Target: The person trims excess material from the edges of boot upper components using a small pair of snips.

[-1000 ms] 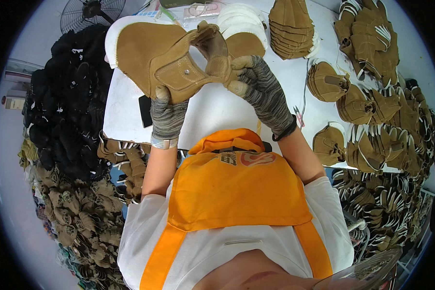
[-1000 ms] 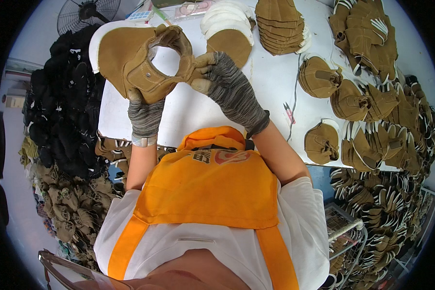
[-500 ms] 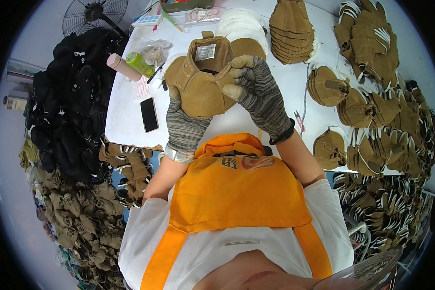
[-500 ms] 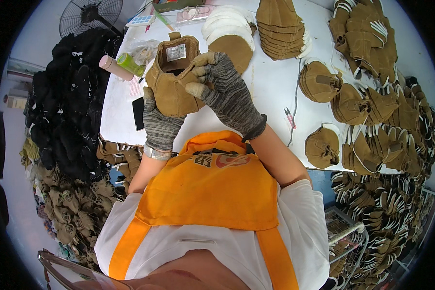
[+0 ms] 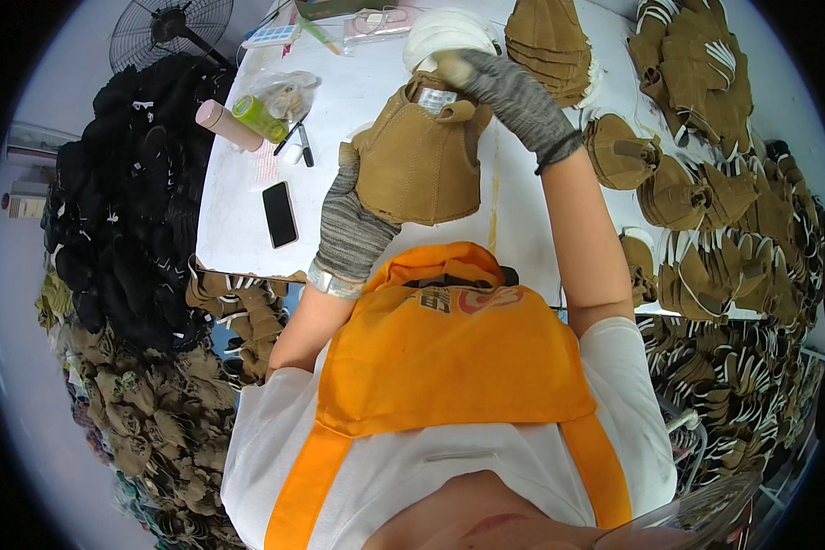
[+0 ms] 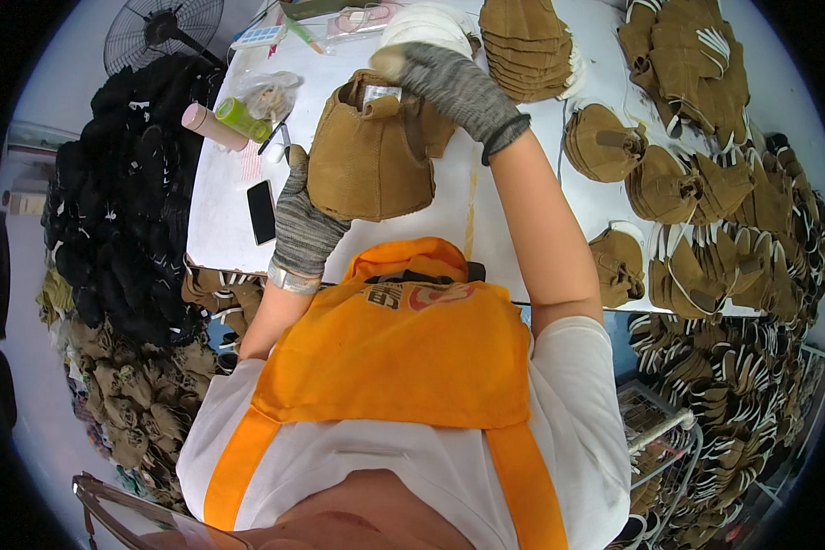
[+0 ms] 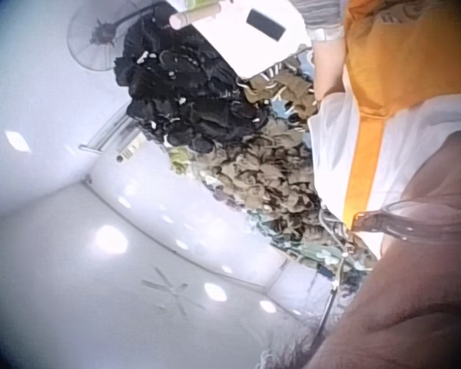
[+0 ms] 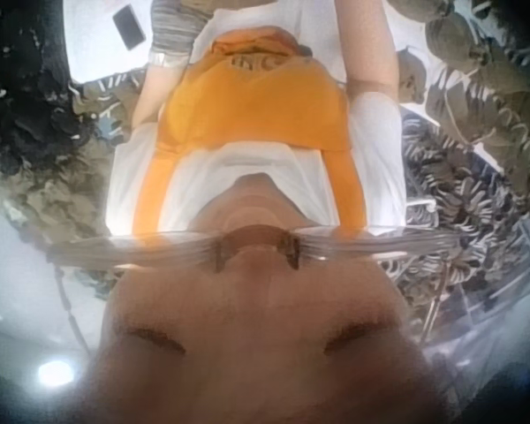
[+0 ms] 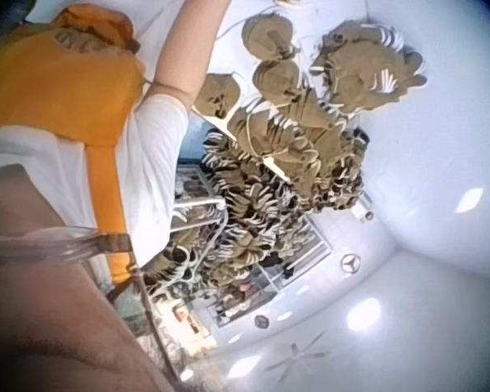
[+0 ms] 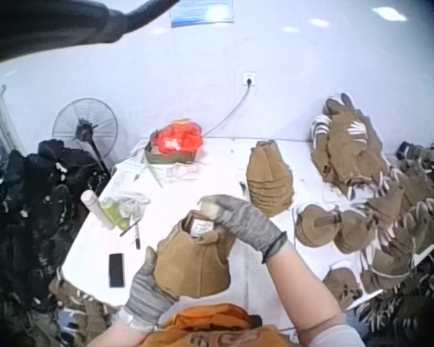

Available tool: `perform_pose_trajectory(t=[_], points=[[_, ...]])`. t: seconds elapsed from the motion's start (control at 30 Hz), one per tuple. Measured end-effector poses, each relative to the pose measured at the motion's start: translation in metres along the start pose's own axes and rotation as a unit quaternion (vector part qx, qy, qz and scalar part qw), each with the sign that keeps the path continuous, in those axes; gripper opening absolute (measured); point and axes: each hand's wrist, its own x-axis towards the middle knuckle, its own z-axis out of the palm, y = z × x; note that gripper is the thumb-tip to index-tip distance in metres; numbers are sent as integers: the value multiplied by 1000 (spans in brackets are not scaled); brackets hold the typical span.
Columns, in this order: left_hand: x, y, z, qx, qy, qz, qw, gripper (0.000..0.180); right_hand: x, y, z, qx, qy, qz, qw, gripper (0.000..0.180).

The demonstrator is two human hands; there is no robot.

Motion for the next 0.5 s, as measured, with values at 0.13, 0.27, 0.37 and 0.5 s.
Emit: perform_pose_trajectory(t=[0.13,0.27,0.37,0.5], points=[[0,4,7,13,-1,-11,1000,54,13,-11,9,-28,-38,22,999,58],[-1,9,19,41,-18,-4,999,54,27,4,22,-24,49,82,995,57],[-3,11,19,46,-23,36,998,53,28,6,26,-66,130,-7,989,50],[-7,9,29,63,-10,155,986,52,-1,-16,34,8,241,-81,967,30]])
